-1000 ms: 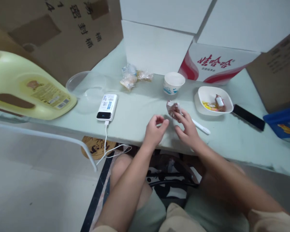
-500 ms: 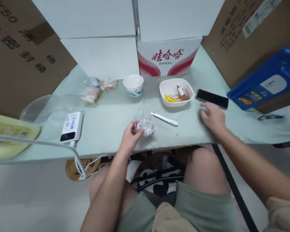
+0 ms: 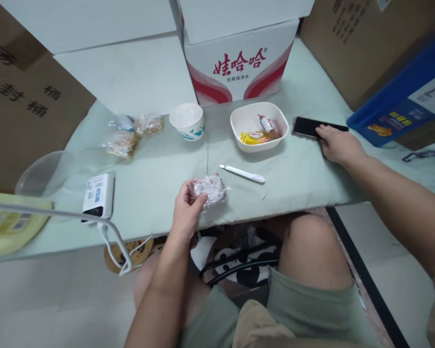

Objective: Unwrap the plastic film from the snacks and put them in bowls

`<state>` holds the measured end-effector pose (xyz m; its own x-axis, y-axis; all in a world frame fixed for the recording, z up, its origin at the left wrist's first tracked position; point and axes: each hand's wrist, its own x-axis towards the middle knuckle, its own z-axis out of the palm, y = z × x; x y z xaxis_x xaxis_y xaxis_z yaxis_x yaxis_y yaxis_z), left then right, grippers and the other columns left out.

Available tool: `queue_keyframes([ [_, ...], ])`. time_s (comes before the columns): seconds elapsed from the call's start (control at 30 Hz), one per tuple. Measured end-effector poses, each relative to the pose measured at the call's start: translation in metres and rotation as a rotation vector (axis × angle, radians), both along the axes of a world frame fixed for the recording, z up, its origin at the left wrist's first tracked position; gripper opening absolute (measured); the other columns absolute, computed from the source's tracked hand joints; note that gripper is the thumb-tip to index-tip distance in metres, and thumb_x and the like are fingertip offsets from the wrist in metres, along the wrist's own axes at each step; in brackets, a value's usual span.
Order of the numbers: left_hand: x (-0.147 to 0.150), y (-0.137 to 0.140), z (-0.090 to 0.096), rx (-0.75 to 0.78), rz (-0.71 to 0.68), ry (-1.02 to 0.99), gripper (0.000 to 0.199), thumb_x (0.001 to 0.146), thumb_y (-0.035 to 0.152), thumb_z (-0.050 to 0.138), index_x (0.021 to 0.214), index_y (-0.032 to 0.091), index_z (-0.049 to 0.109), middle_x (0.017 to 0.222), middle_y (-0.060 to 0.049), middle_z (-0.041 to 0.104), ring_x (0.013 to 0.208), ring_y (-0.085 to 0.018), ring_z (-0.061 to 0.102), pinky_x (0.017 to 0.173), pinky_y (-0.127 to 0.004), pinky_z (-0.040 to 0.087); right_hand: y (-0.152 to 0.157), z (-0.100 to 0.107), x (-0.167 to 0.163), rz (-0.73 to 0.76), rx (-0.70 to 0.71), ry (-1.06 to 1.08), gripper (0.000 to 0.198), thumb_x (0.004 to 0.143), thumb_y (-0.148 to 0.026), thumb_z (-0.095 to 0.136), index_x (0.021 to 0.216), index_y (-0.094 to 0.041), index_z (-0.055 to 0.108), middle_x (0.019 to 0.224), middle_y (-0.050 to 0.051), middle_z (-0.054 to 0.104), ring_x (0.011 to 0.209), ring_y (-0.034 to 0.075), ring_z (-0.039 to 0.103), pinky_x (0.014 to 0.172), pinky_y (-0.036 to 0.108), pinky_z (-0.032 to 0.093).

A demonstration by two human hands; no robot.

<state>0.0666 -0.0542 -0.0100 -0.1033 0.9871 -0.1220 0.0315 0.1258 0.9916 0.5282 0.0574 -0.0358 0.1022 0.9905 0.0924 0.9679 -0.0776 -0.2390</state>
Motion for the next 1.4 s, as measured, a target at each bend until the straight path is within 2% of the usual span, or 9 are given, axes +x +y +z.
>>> queue_keyframes([
  [0.17,-0.004,-0.002,0.001,-0.004,0.031,-0.032,0.047,0.070,0.034,0.075,0.112,0.021,0.059,0.101,-0.003,0.068,0.086,-0.017,0.066,0.077,-0.027,0.053,-0.003,0.012,-0.015,0.007,0.093,0.025,0.040,0.091,-0.019,0.049,0.124,-0.010,0.070,0.145,0.026,0.057,0.138,0.036,0.051,0.105,0.050,0.038],
  [0.3,-0.009,-0.001,0.003,-0.076,0.083,-0.032,0.050,0.069,0.031,0.074,0.115,0.022,0.056,0.083,0.001,0.065,0.068,-0.013,0.061,0.065,-0.024,0.049,-0.037,0.031,-0.072,0.113,0.226,-0.003,0.046,0.087,-0.017,0.048,0.128,-0.009,0.066,0.140,0.024,0.062,0.133,0.036,0.055,0.106,0.050,0.040],
  [0.37,-0.011,0.000,0.003,-0.112,0.104,-0.028,0.050,0.069,0.031,0.074,0.115,0.021,0.056,0.075,0.004,0.062,0.062,-0.011,0.057,0.061,-0.023,0.047,-0.060,0.037,-0.114,0.247,0.114,0.038,0.037,0.088,-0.021,0.047,0.117,-0.015,0.071,0.120,0.016,0.073,0.112,0.032,0.067,0.095,0.046,0.049],
  [0.47,-0.013,0.002,0.002,-0.093,0.114,-0.017,0.050,0.069,0.034,0.075,0.115,0.020,0.058,0.077,0.003,0.062,0.066,-0.012,0.060,0.063,-0.024,0.050,-0.081,0.042,-0.177,0.403,-0.028,0.048,0.035,0.095,-0.030,0.047,0.120,-0.018,0.069,0.121,0.013,0.073,0.107,0.029,0.067,0.089,0.041,0.051],
  [0.6,-0.011,0.004,0.002,0.006,0.051,0.065,0.063,0.066,0.033,0.081,0.123,0.021,0.058,0.109,-0.007,0.070,0.090,-0.019,0.069,0.081,-0.032,0.057,-0.081,0.043,-0.228,0.367,-0.112,-0.074,0.031,0.094,-0.033,0.056,0.118,-0.018,0.068,0.115,0.016,0.071,0.103,0.031,0.064,0.085,0.040,0.050],
  [0.8,-0.012,0.004,0.002,0.045,0.040,0.173,0.072,0.066,0.028,0.082,0.132,0.019,0.056,0.117,-0.011,0.068,0.094,-0.020,0.070,0.089,-0.035,0.057,-0.077,0.036,-0.238,0.262,-0.084,-0.019,0.024,0.096,-0.025,0.048,0.107,-0.018,0.069,0.109,0.017,0.070,0.101,0.031,0.063,0.082,0.040,0.049],
  [1.03,-0.008,0.006,-0.002,0.083,0.075,0.153,0.069,0.071,0.030,0.080,0.134,0.020,0.053,0.107,-0.008,0.071,0.095,-0.022,0.071,0.092,-0.038,0.057,-0.104,0.028,-0.244,0.244,-0.064,0.750,0.029,0.100,-0.035,0.035,0.103,-0.023,0.061,0.075,0.001,0.068,0.070,0.019,0.065,0.069,0.029,0.048],
  [1.23,0.001,0.010,-0.002,0.162,0.025,0.205,0.059,0.075,0.031,0.074,0.131,0.017,0.061,0.136,-0.014,0.066,0.123,-0.027,0.065,0.110,-0.042,0.049,-0.117,0.029,-0.253,0.351,0.031,0.685,0.035,0.100,-0.037,0.037,0.103,-0.022,0.068,0.073,0.003,0.068,0.069,0.019,0.065,0.068,0.028,0.046],
  [1.4,0.007,0.011,-0.004,0.121,-0.009,0.100,0.057,0.073,0.034,0.077,0.126,0.016,0.067,0.126,-0.011,0.072,0.118,-0.027,0.068,0.107,-0.041,0.052,-0.120,0.025,-0.262,0.460,0.044,0.603,0.039,0.102,-0.034,0.038,0.116,-0.024,0.072,0.102,0.007,0.077,0.089,0.022,0.071,0.078,0.030,0.050],
])
